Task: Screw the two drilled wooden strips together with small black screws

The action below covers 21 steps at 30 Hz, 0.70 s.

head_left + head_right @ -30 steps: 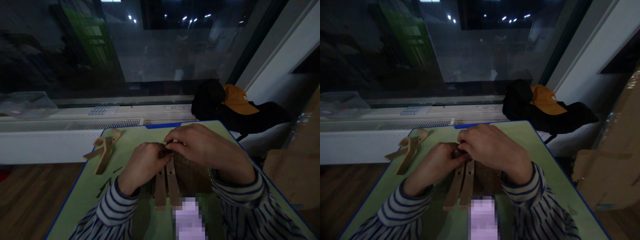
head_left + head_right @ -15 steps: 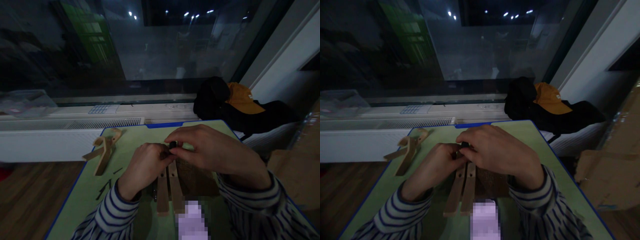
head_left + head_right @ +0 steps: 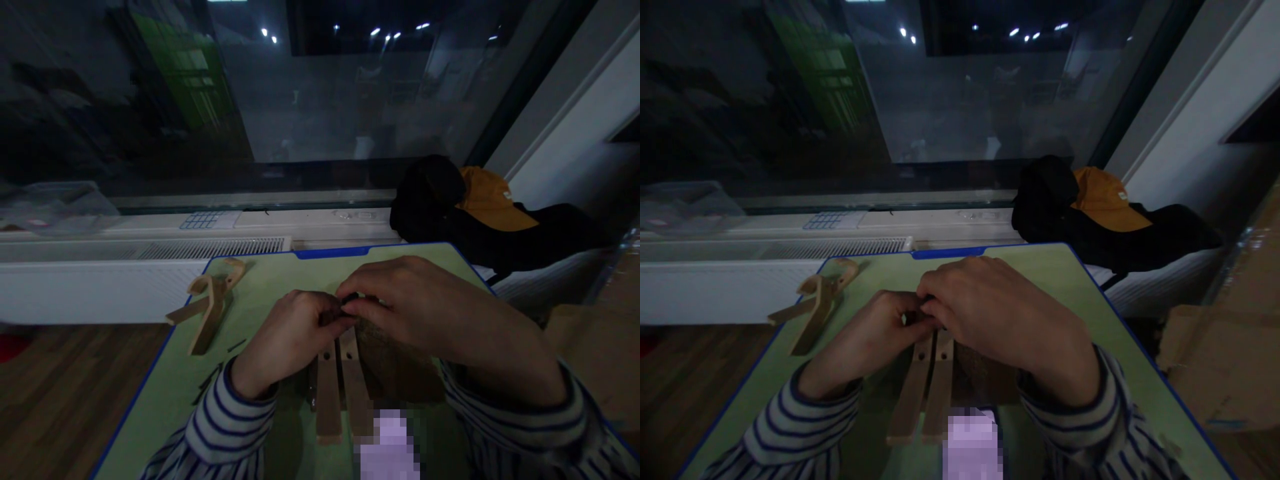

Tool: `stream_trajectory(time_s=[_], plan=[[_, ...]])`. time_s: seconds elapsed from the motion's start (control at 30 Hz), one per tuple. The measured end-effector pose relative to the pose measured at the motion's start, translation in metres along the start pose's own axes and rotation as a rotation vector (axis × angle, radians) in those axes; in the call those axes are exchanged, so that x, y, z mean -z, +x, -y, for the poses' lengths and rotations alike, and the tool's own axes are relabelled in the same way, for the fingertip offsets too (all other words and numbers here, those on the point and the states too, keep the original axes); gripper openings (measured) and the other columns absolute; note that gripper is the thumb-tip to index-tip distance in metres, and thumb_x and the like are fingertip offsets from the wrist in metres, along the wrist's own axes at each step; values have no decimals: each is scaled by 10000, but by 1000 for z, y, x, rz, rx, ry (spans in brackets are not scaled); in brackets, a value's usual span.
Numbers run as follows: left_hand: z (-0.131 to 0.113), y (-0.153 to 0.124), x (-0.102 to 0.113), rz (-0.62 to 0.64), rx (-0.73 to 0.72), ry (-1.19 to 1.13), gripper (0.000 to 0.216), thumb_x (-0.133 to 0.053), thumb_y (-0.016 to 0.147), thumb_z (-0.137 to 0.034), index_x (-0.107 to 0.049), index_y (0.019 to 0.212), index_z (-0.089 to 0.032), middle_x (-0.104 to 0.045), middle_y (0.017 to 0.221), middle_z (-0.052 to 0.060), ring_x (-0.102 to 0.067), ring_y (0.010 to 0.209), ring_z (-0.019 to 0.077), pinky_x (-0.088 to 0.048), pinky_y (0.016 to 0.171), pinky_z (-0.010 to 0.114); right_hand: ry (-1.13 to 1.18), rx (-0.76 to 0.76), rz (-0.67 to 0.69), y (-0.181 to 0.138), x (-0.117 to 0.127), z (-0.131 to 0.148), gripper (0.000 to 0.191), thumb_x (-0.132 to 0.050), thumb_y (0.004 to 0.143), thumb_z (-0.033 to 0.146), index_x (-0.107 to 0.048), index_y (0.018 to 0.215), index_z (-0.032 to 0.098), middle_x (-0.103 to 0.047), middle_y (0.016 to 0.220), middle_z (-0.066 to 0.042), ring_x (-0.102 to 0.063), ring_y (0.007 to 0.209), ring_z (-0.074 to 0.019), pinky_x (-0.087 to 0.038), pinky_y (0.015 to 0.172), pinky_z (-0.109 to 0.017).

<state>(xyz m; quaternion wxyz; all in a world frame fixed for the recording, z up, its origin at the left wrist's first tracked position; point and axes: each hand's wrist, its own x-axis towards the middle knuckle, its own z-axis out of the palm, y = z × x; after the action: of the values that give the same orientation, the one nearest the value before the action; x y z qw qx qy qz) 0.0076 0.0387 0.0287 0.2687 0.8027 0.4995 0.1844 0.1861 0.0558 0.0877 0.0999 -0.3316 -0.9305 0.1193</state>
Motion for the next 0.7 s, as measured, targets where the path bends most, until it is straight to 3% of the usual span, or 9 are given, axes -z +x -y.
stream_trajectory(time_s=[0.17, 0.37, 0.7], plan=[[0, 0, 4, 30, 3, -50, 199, -519, 830, -259, -681, 765, -163, -693, 694, 12, -613, 632, 154, -401, 549, 236, 3, 0, -11, 0, -1, 4, 139, -486, 874, 225, -613, 926, 205, -659, 873, -12, -597, 805, -176, -419, 710, -305], [-1, 0, 4, -39, 38, -4, 208, -584, 803, -358, -704, 774, -190, -706, 676, 8, -628, 621, 170, -389, 531, 247, -6, -22, -17, 1, -3, 0, 139, -483, 878, 241, -613, 912, 204, -655, 878, -23, -595, 816, -182, -418, 719, -309], [2, 1, 4, -16, -1, -49, 183, -540, 828, -273, -692, 784, -184, -703, 729, 13, -626, 663, 169, -429, 614, 256, 46, 22, -1, 0, 1, 2, 191, -478, 883, 225, -581, 1044, 228, -643, 1046, 3, -585, 928, -169, -433, 819, -314]])
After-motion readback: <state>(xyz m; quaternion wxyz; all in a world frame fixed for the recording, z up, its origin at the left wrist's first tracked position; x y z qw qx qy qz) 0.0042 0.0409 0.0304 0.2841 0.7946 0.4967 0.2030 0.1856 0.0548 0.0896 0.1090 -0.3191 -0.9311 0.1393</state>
